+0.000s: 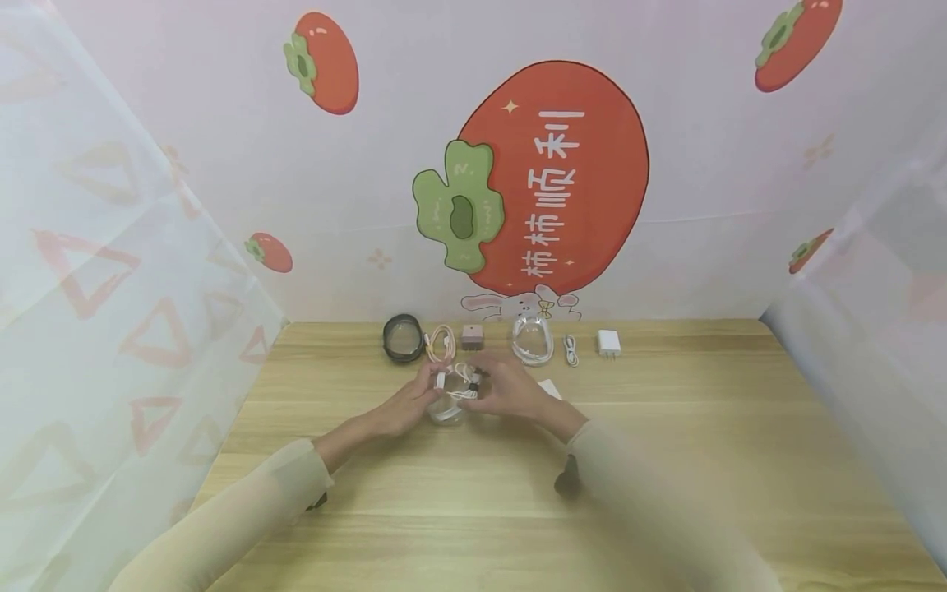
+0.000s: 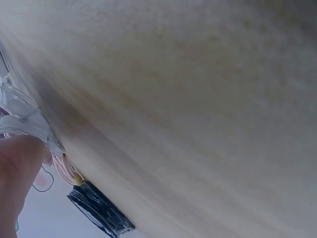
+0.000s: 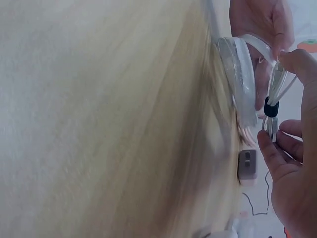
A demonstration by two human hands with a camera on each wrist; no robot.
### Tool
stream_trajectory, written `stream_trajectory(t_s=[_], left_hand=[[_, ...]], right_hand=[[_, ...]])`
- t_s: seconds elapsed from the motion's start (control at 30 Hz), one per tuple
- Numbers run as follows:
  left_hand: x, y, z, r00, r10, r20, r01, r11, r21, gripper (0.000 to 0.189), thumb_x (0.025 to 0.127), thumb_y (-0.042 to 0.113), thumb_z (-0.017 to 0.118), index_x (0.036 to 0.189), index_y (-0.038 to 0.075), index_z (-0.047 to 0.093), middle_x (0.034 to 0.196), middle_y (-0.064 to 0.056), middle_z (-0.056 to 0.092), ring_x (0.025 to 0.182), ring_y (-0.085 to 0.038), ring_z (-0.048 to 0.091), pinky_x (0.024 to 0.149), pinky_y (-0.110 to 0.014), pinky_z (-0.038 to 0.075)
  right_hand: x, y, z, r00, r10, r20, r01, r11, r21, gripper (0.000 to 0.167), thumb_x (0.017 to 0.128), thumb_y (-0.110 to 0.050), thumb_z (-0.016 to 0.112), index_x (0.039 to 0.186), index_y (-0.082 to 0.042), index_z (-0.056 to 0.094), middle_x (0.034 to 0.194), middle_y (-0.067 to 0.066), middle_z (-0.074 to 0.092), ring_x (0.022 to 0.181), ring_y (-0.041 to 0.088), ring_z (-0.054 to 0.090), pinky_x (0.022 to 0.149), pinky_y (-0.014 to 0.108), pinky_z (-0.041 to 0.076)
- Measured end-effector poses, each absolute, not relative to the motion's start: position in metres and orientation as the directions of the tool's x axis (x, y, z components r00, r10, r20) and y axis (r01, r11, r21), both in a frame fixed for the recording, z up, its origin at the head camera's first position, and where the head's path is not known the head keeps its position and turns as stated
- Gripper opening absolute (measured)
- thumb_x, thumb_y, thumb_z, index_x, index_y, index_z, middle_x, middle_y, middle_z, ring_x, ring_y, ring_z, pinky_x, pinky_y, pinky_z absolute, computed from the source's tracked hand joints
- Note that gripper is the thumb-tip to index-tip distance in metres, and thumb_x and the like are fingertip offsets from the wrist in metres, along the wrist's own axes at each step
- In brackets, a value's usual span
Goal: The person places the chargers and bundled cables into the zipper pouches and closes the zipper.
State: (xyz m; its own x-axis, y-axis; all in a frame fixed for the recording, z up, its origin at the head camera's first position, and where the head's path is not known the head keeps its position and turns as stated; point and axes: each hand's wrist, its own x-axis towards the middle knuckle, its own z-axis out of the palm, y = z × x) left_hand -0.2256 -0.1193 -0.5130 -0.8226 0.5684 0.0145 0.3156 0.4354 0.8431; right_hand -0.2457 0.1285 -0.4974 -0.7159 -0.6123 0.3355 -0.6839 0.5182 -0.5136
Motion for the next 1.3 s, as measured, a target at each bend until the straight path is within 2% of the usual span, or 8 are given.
stream_trajectory(t_s=[0.13,0.33,0.63,0.93,1.3], left_hand=[[-0.225,-0.120,-0.512,-0.824,0.567,0.016,0.307,0.423,0.853,0.034,0.109,0.010,0.040,0.142,0.002,0.031,0.168,-0.031,0.029,0.156,-0.041,0.031,0.128,-0.052,0.025],[-0.225,-0.121,-0.513,-0.825,0.565,0.021,0.301,0.408,0.862,0.035,0.110,0.010,0.040,0.143,0.001,0.032,0.169,-0.031,0.027,0.156,-0.042,0.032,0.128,-0.054,0.025],[-0.226,-0.122,-0.514,-0.831,0.556,0.032,0.293,0.388,0.874,0.034,0.111,0.010,0.041,0.143,0.002,0.034,0.172,-0.026,0.018,0.158,-0.038,0.028,0.130,-0.051,0.019],[-0.225,-0.126,-0.516,-0.831,0.554,0.051,0.295,0.361,0.885,0.033,0.110,0.009,0.040,0.142,0.000,0.034,0.171,-0.028,0.023,0.155,-0.040,0.033,0.128,-0.054,0.025],[-0.226,-0.130,-0.518,-0.829,0.555,0.070,0.285,0.311,0.907,0.035,0.108,0.005,0.042,0.141,-0.001,0.035,0.173,-0.022,0.022,0.158,-0.036,0.027,0.129,-0.050,0.020]], right_hand=[[-0.245,0.126,-0.500,-0.725,-0.607,0.325,-0.671,0.517,-0.531,0.071,0.080,-0.035,0.091,0.132,0.006,0.068,0.133,0.021,0.071,0.125,0.037,0.067,0.108,0.051,0.054],[-0.243,0.126,-0.502,-0.742,-0.601,0.296,-0.646,0.523,-0.557,0.069,0.081,-0.036,0.091,0.134,0.002,0.069,0.134,0.018,0.070,0.126,0.034,0.066,0.109,0.050,0.053],[-0.244,0.124,-0.507,-0.711,-0.638,0.296,-0.674,0.499,-0.545,0.071,0.081,-0.038,0.092,0.134,0.003,0.068,0.132,0.016,0.071,0.125,0.031,0.067,0.109,0.047,0.053],[-0.243,0.122,-0.512,-0.723,-0.640,0.259,-0.655,0.518,-0.550,0.075,0.081,-0.038,0.092,0.137,0.003,0.066,0.139,0.018,0.068,0.133,0.035,0.061,0.114,0.051,0.048],[-0.242,0.116,-0.516,-0.719,-0.640,0.271,-0.661,0.509,-0.551,0.073,0.081,-0.037,0.093,0.138,0.001,0.067,0.137,0.015,0.068,0.130,0.030,0.061,0.111,0.048,0.051]])
